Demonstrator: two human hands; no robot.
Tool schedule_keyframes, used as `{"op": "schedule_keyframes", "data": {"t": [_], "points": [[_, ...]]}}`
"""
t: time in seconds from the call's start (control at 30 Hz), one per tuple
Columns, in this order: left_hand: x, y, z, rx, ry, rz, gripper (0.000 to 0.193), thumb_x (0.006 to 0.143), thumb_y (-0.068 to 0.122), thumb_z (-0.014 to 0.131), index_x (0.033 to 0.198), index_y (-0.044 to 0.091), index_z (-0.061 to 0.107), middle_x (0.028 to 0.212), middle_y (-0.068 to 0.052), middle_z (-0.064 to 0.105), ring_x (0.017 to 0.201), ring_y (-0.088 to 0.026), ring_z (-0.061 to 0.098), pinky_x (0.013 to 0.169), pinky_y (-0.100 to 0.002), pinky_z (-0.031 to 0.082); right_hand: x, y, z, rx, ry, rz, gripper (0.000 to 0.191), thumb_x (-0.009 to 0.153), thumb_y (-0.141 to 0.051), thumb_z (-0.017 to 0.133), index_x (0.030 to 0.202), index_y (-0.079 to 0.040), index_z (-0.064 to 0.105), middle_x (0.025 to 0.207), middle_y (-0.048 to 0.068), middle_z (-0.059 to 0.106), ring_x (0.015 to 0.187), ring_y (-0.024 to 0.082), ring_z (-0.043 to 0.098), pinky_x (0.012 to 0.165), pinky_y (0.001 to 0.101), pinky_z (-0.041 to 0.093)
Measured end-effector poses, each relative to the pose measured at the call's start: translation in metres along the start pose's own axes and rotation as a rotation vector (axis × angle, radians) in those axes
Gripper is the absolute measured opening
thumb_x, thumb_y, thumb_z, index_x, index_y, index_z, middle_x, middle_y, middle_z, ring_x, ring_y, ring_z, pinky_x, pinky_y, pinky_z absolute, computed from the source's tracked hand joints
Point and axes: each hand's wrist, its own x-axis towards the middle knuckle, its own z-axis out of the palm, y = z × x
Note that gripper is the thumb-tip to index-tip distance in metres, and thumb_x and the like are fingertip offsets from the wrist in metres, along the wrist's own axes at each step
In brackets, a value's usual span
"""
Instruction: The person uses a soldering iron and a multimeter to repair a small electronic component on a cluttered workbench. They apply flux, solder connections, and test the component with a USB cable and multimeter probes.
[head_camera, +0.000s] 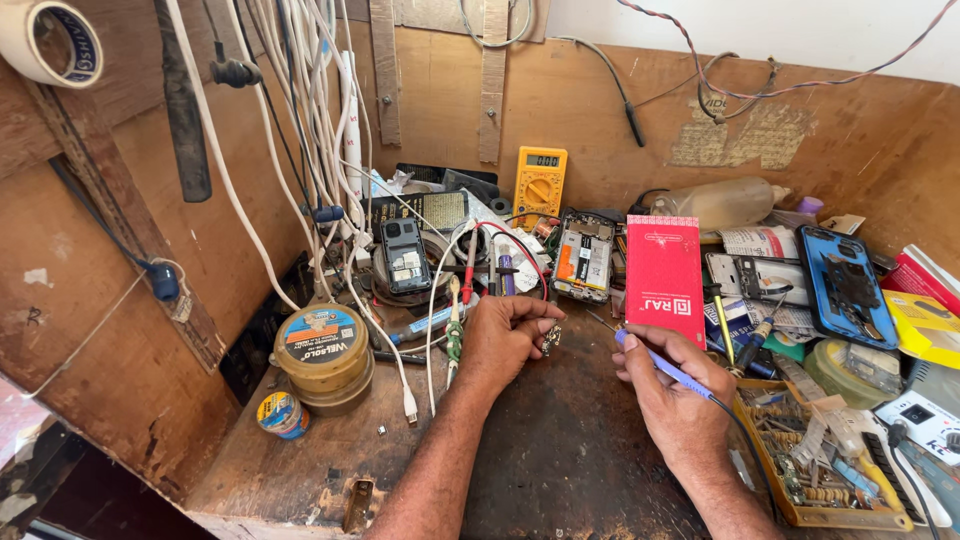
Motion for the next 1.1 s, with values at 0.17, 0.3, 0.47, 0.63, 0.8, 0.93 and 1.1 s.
{"op": "schedule_keyframes", "data": {"t": [0.17,0.3,0.47,0.63,0.8,0.93,1.1], "points": [[0.001,-0.002,0.001,-0.003,-0.017,0.003,0.017,0.091,0.001,0.070,0.101,0.006,0.082,0.077,-0.002,0.077,0.052,-0.004,0.059,0.048,-0.023,0.051,0.000,0.001,0.000,0.004,0.003,0.001,0.022,0.096,-0.007,0.065,0.113,0.003,0.071,0.098,0.017,0.077,0.087,0.019,0.080,0.070,0.0300,0.064],[0.001,-0.002,0.001,0.011,-0.023,0.008,0.015,0.091,0.002,0.071,0.101,0.006,0.082,0.077,-0.001,0.077,0.051,-0.004,0.058,0.047,-0.023,0.050,0.000,0.002,0.000,-0.003,0.000,0.004,0.021,0.096,-0.007,0.065,0.114,0.003,0.071,0.098,0.017,0.077,0.088,0.019,0.080,0.070,0.0299,0.064],[0.001,0.000,-0.001,0.025,-0.031,-0.041,0.016,0.091,0.004,0.071,0.101,0.008,0.082,0.075,-0.002,0.076,0.050,-0.004,0.058,0.046,-0.023,0.051,0.000,0.002,0.000,-0.017,-0.003,0.006,0.022,0.095,-0.007,0.065,0.114,0.003,0.071,0.098,0.017,0.077,0.088,0.020,0.080,0.069,0.0300,0.064],[-0.001,0.005,-0.002,-0.002,-0.031,-0.015,0.019,0.093,0.003,0.069,0.107,0.007,0.081,0.079,-0.003,0.077,0.053,-0.005,0.059,0.048,-0.023,0.051,0.001,0.002,0.000,-0.024,-0.001,-0.009,0.022,0.096,-0.007,0.065,0.113,0.004,0.071,0.097,0.018,0.077,0.087,0.020,0.080,0.069,0.0301,0.064],[-0.006,0.010,-0.001,0.047,0.004,-0.020,0.029,0.091,0.001,0.067,0.117,0.009,0.078,0.082,-0.002,0.078,0.060,-0.006,0.065,0.055,-0.023,0.056,0.003,-0.002,-0.001,0.022,-0.019,0.036,0.024,0.098,-0.008,0.062,0.117,0.004,0.070,0.097,0.020,0.078,0.085,0.021,0.080,0.069,0.0327,0.064],[-0.006,0.010,-0.002,0.042,0.010,0.025,0.029,0.090,-0.003,0.067,0.115,0.006,0.078,0.083,-0.004,0.076,0.065,-0.007,0.068,0.059,-0.023,0.058,0.003,-0.005,-0.001,0.162,-0.042,0.052,0.028,0.098,-0.007,0.059,0.122,0.004,0.068,0.101,0.018,0.078,0.088,0.021,0.080,0.074,0.0322,0.069],[-0.004,0.005,-0.002,0.005,0.016,0.010,0.026,0.089,-0.007,0.066,0.109,0.003,0.078,0.085,-0.005,0.077,0.072,-0.008,0.072,0.065,-0.023,0.062,0.002,-0.005,0.000,0.127,-0.050,0.026,0.027,0.095,-0.006,0.065,0.119,0.006,0.070,0.099,0.017,0.079,0.089,0.020,0.080,0.077,0.0316,0.065]]}}
